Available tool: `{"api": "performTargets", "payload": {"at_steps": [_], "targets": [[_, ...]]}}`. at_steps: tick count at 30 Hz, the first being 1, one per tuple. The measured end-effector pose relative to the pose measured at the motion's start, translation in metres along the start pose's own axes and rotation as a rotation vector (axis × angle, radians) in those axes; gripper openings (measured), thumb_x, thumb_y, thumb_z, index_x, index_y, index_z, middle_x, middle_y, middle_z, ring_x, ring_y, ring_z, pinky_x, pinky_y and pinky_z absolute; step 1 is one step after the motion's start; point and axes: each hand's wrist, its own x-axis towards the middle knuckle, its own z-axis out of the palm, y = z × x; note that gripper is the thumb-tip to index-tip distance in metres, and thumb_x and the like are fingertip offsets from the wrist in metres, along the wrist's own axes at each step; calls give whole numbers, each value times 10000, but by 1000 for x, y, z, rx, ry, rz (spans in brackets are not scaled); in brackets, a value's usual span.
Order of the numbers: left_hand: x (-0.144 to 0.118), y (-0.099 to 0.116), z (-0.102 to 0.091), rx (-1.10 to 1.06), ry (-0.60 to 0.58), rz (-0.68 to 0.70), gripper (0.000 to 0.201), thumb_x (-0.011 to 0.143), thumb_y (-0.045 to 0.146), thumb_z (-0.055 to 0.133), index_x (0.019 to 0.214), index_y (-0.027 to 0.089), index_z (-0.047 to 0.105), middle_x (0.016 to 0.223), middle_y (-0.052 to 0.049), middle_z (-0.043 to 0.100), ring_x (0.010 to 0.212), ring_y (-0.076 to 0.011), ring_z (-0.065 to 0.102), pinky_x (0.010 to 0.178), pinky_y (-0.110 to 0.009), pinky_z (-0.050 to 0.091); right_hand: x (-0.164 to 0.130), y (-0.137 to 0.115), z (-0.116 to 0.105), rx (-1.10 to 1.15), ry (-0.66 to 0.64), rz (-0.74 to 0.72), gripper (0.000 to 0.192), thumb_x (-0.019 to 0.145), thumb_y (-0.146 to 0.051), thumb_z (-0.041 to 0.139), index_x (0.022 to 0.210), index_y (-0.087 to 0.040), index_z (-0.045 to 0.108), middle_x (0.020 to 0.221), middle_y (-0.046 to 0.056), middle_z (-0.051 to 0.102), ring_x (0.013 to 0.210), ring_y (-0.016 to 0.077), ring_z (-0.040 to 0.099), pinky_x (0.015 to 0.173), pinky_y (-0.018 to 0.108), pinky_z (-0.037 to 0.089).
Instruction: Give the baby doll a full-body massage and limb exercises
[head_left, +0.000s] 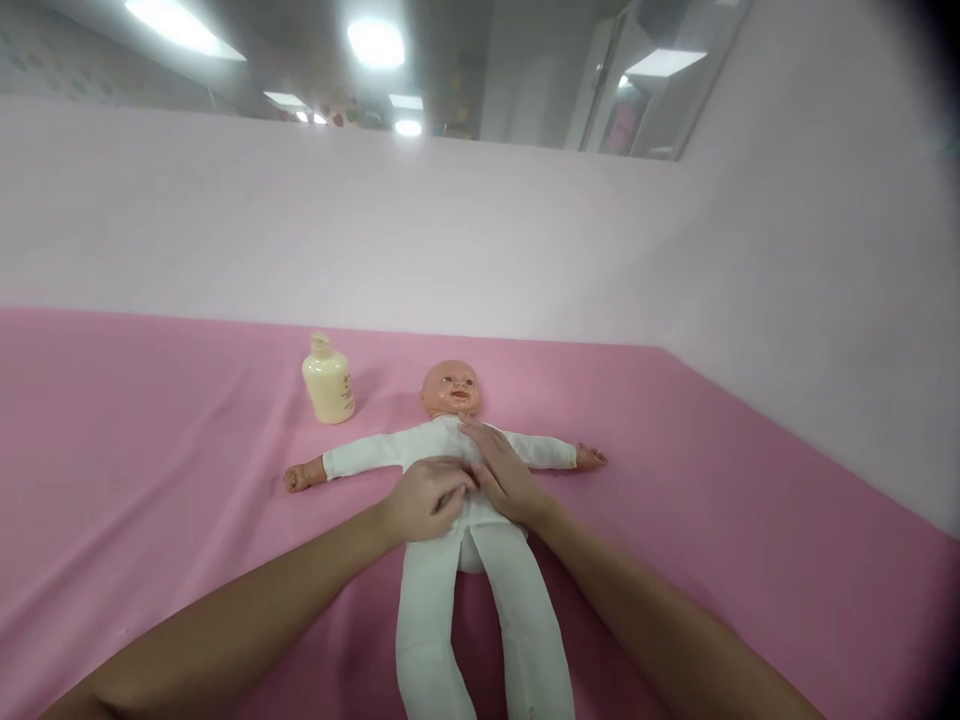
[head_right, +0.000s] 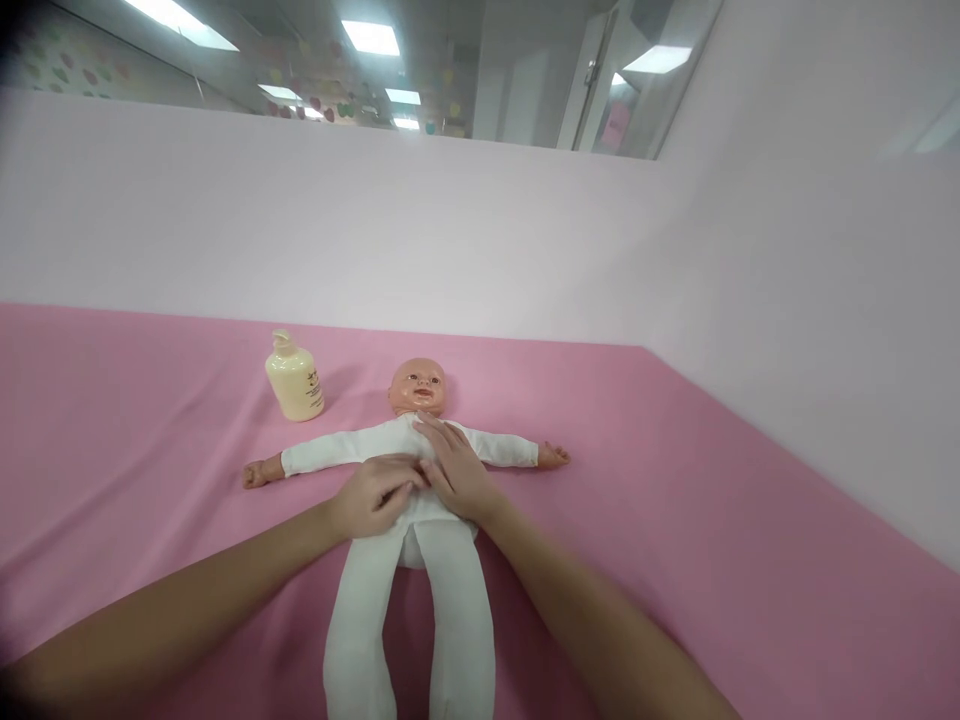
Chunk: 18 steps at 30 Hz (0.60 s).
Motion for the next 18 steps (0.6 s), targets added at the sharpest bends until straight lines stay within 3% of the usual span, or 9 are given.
{"api": "performTargets", "payload": {"at_steps": [3, 6, 11, 18], "targets": [[-1, 3, -3, -60, -109, 122, 278, 839, 188, 420, 844, 223, 696, 783, -50, 740, 765, -196, 690, 758, -325, 546, 2, -7, -3, 10, -178, -106, 481, 1002, -378, 286, 1443, -240, 419, 1510, 56, 434, 1423, 215, 354, 1206, 483, 189], [-1, 0, -2, -118, -126, 120, 296, 831, 167, 430, 897, 232, 711, 867, -37, 764, 833, -193, 707, 782, -313, 540, 4, -9, -4, 46, -269, -32, 442, 1022, -350, 256, 1381, -299, 510, 1457, -6, 507, 1425, 187, 354, 1220, 478, 139], [1, -9, -1, -117, -70, -14, 314, 854, 171, 424, 922, 238, 722, 932, -32, 762, 912, -196, 692, 875, -341, 520, 7, -4, -1, 62, -225, 152, 445, 1028, -381, 249, 1388, -321, 504, 1487, -23, 465, 1465, 192, 276, 1213, 495, 164], [0, -26, -2, -111, 86, -148, 317, 883, 176, 424, 987, 224, 720, 1071, -51, 739, 1037, -201, 663, 978, -370, 494, 2, 11, 7, 30, -127, 188, 437, 1005, -358, 316, 1381, -263, 517, 1464, 27, 496, 1431, 199, 350, 1197, 488, 248]]}}
